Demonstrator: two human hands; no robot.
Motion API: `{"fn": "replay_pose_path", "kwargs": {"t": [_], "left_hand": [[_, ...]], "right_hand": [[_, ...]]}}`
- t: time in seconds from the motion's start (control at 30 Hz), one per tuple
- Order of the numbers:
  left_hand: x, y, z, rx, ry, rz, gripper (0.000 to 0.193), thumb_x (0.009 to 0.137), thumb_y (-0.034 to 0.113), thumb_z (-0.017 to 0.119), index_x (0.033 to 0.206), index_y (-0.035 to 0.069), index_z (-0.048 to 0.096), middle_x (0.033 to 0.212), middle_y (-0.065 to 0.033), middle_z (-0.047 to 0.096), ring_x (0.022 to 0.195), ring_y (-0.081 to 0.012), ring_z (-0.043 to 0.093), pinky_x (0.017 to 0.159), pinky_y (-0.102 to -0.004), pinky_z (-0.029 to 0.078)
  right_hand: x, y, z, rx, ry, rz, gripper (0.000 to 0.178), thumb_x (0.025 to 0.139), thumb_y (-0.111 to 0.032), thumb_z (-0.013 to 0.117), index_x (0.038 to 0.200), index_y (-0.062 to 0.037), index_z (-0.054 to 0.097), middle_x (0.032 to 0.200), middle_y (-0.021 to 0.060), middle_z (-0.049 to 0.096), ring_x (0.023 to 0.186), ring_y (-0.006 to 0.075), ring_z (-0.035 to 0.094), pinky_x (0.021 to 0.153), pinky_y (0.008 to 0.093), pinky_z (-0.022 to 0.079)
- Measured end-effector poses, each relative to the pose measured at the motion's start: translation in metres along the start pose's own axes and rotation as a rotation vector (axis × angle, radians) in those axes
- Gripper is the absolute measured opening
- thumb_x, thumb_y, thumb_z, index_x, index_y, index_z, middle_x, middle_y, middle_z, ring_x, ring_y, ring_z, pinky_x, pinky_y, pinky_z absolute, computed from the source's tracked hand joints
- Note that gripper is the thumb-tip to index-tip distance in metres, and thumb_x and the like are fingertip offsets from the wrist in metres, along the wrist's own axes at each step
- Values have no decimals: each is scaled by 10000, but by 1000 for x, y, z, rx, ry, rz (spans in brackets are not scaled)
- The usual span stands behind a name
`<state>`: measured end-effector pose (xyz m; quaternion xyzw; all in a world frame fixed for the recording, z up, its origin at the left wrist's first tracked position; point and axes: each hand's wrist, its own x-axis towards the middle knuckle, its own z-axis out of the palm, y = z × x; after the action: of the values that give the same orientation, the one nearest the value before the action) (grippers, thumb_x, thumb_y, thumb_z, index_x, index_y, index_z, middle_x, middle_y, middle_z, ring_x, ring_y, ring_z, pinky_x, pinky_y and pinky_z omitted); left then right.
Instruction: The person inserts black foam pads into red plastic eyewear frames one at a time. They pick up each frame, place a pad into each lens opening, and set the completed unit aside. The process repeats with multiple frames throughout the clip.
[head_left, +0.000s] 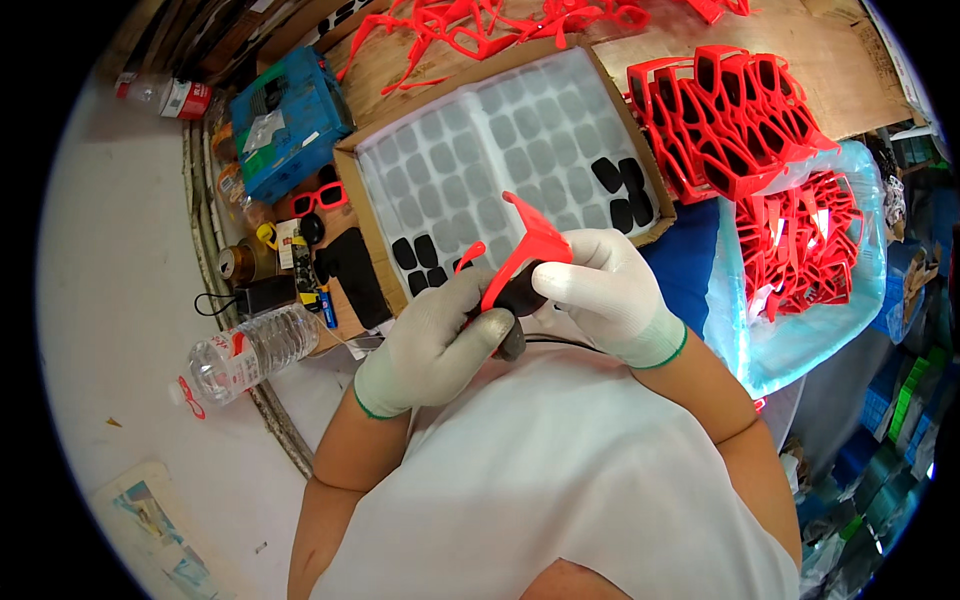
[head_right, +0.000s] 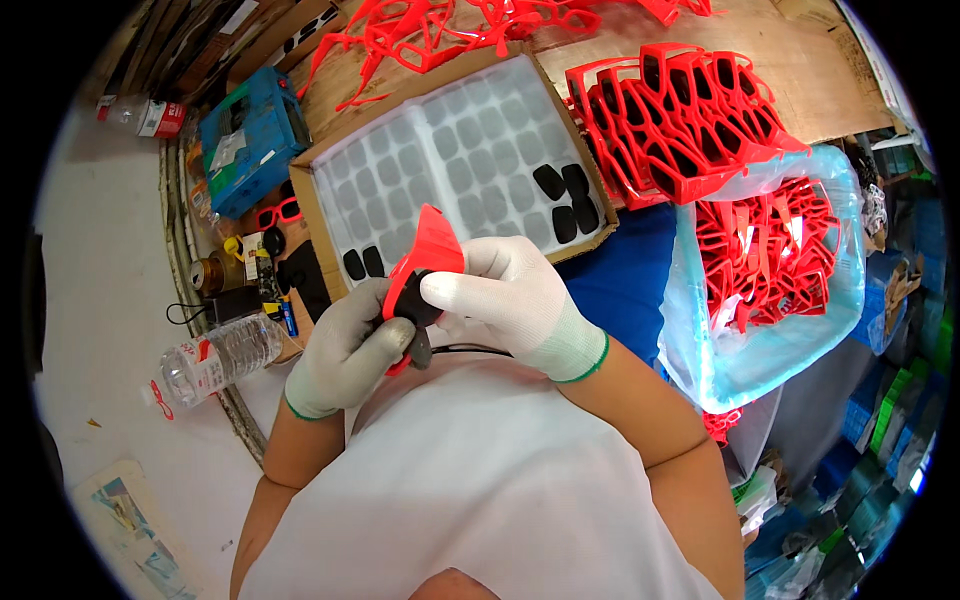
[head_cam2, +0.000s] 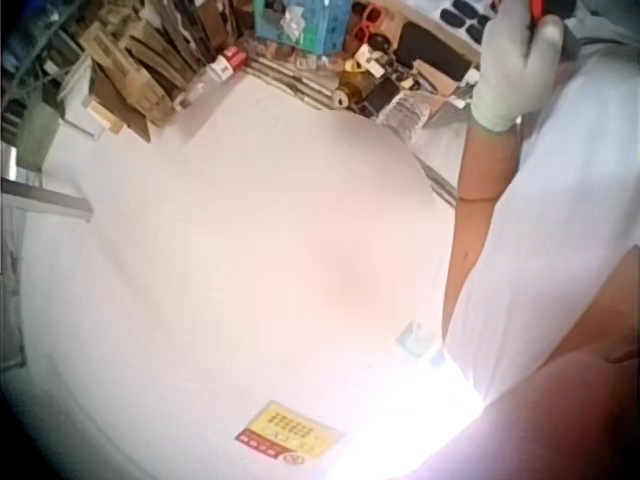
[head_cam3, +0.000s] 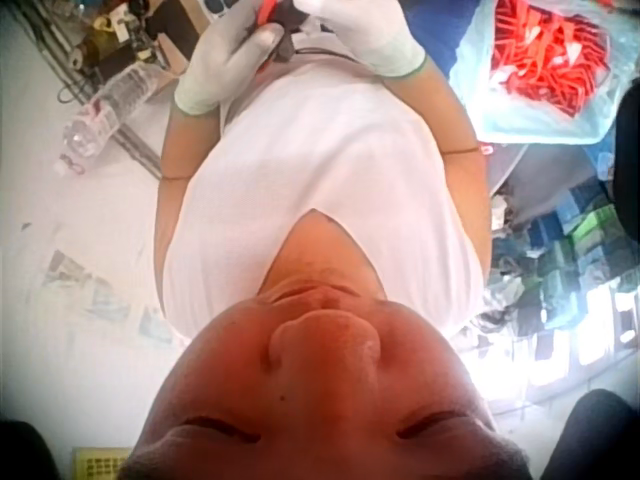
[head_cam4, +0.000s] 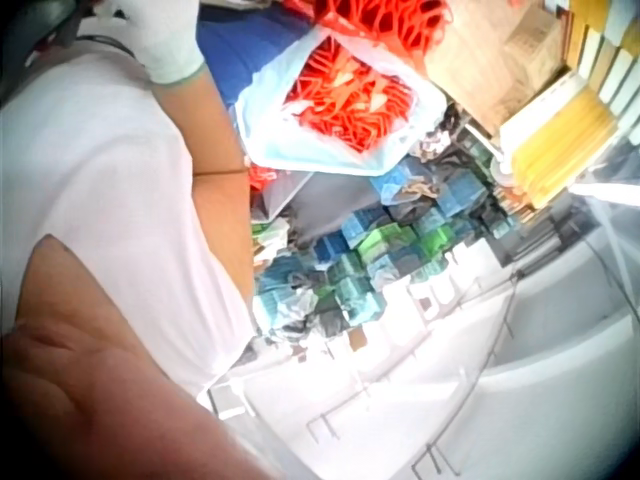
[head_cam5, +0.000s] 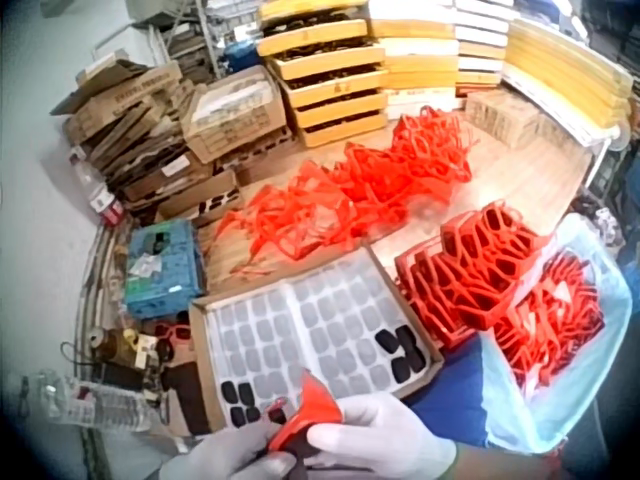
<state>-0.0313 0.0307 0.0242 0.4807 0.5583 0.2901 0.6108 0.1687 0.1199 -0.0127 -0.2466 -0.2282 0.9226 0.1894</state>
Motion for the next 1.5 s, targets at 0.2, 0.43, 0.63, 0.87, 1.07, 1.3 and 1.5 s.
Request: {"fn": "replay_pose_path", "kwargs": {"t": [0.2, 0.43, 0.63, 0.87, 1.07, 1.3, 1.5], "left_hand": [[12, 0, 16, -188, 70, 39, 315, 1047, 152, 412, 1238, -70, 528, 901, -88, 626, 776, -143, 620, 718, -305, 514], [12, 1, 15, -290, 22, -1, 324, 1028, 147, 445, 1245, -80, 525, 940, -101, 638, 785, -144, 623, 716, -316, 523], [8, -13, 11, -171, 13, 21, 280, 983, 113, 480, 1187, -71, 536, 892, -111, 672, 764, -165, 634, 720, -333, 516], [0, -23, 3, -46, 13, 159, 291, 1037, 160, 442, 1213, -56, 525, 1032, -106, 634, 877, -150, 629, 816, -329, 516], [-10, -29, 2, -107, 72, 118, 295, 1041, 155, 428, 1226, -48, 537, 927, -101, 646, 779, -159, 623, 747, -315, 508], [-11, -22, 1, -192, 38, 145, 303, 1037, 140, 425, 1243, -59, 523, 836, -84, 647, 736, -149, 614, 712, -303, 501], [-7, -28, 5, -224, 22, 55, 293, 1035, 192, 447, 1172, -54, 528, 920, -91, 627, 760, -145, 617, 709, -320, 521]], "right_hand": [[-8, 4, -7, 15, 19, -73, 374, 933, -197, 664, 1186, 76, 623, 1039, 112, 646, 960, 174, 642, 882, 357, 569], [-12, 5, -8, 32, -114, -117, 371, 942, -175, 607, 1218, 74, 600, 1094, 129, 644, 968, 177, 628, 907, 377, 549], [-3, 6, -3, -292, 77, -203, 280, 944, -192, 603, 992, 67, 700, 920, 82, 656, 825, 123, 573, 756, 304, 510], [4, 19, 0, -355, 189, -190, 264, 945, -214, 669, 956, 46, 710, 868, 53, 667, 790, 97, 576, 722, 279, 496], [4, 24, 16, -408, 205, -201, 236, 964, -175, 635, 1031, 44, 692, 923, 52, 680, 847, 96, 595, 756, 275, 502], [-2, 17, 13, -246, 55, -119, 280, 981, -145, 598, 1139, 82, 641, 1053, 112, 680, 975, 166, 643, 870, 323, 543], [-5, 13, 17, -121, 22, -140, 298, 983, -150, 600, 1138, 102, 629, 1096, 143, 672, 1030, 204, 655, 905, 367, 569]]}}
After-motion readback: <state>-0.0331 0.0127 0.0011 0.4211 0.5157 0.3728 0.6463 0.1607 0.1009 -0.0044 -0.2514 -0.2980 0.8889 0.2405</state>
